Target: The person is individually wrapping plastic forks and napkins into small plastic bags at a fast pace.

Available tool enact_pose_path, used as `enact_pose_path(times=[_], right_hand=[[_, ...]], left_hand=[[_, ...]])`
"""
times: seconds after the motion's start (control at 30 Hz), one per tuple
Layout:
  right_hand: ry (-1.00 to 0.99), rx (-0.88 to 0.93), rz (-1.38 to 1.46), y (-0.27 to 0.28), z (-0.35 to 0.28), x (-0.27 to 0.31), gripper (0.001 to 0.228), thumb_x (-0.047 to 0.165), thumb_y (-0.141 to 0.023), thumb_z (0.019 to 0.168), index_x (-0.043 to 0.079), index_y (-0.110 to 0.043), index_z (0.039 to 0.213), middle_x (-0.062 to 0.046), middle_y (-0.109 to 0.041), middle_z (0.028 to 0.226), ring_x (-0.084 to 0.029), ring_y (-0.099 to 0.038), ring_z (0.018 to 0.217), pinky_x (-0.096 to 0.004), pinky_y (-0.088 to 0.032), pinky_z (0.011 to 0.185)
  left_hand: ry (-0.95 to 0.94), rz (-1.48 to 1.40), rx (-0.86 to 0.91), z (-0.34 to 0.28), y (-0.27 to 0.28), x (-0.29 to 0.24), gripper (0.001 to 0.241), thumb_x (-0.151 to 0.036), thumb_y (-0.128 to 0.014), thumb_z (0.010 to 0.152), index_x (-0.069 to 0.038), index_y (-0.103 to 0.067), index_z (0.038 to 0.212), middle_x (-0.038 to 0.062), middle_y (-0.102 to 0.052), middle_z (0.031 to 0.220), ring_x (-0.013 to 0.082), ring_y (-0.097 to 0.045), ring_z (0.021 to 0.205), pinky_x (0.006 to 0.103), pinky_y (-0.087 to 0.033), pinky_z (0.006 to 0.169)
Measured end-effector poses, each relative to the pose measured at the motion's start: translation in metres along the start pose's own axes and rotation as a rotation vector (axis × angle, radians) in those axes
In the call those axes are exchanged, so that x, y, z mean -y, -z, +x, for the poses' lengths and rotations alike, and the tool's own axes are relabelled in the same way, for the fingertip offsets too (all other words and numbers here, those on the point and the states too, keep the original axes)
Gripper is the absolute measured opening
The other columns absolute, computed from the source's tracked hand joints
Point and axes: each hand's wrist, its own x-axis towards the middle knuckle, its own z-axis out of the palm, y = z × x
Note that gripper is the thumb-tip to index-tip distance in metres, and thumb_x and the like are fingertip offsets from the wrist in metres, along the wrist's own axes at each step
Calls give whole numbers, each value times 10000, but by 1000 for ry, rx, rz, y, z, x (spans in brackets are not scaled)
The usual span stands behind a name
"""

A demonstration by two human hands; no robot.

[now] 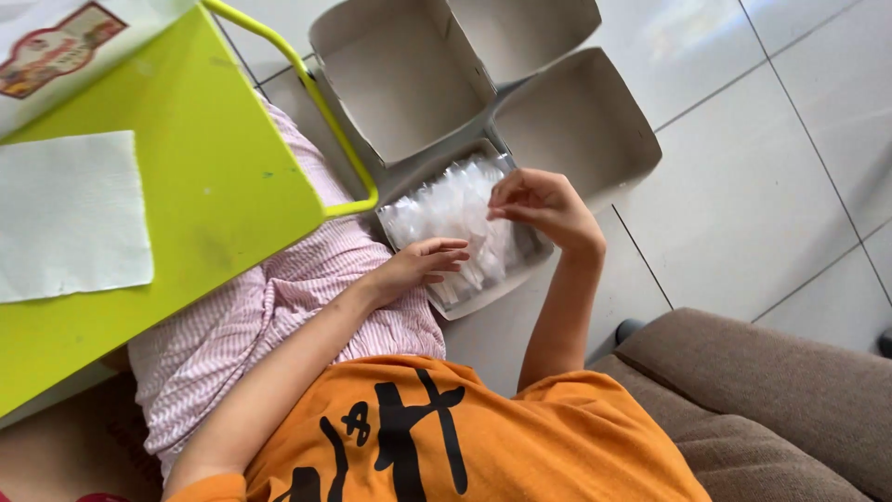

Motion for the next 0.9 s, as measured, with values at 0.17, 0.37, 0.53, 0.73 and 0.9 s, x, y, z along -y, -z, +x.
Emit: enact_pose_path(times=[0.17, 0.37, 0.53, 0.73, 0.9], right_hand=[[-43, 20, 179, 3, 9, -28, 79, -25, -715, 944, -50, -651, 983, -162, -682, 958, -218, -712, 905, -374, -590, 848], [-111, 121, 349, -3, 13, -49, 89, -18, -649, 987, -62, -587, 1034, -181, -672, 979, -210, -712, 880, -346, -588, 801], [-304, 59, 223, -10, 21, -63, 118, 32, -665, 991, -30, -616, 1079, -102, -705, 991, -159, -755, 845, -316, -630, 784], [-188, -17, 15, -28, 30, -40, 218, 46, -702, 975, -24, -700, 1182, -162, -729, 1087, -225, -735, 1042, -370, -569, 947], [-273, -84, -321, -23, 30, -3, 196, 111, -720, 994, 82, -734, 1188, -140, -735, 1099, -338, -745, 1060, -427, -589, 959]], left_hand=[[65, 169, 73, 8, 3, 13, 589, -428, -672, 945, -208, -550, 1477, 27, -673, 1357, 191, -608, 1250, 372, -423, 1050], [73, 301, 186, -6, -5, 3, 563, -467, -703, 915, -181, -624, 1394, 43, -714, 1303, 210, -645, 1223, 400, -434, 1052], [19, 261, 307, 4, -17, 17, 576, -447, -664, 948, -188, -560, 1451, 69, -665, 1377, 258, -631, 1236, 410, -436, 999], [-2, 222, 252, 16, -16, 23, 855, -439, -725, 920, -253, -273, 1623, 109, -361, 1648, 304, -619, 1276, 451, -516, 940], [21, 201, 179, 15, -19, 12, 994, -351, -745, 896, -310, -108, 1658, 65, -261, 1696, 283, -618, 1285, 555, -463, 1043]])
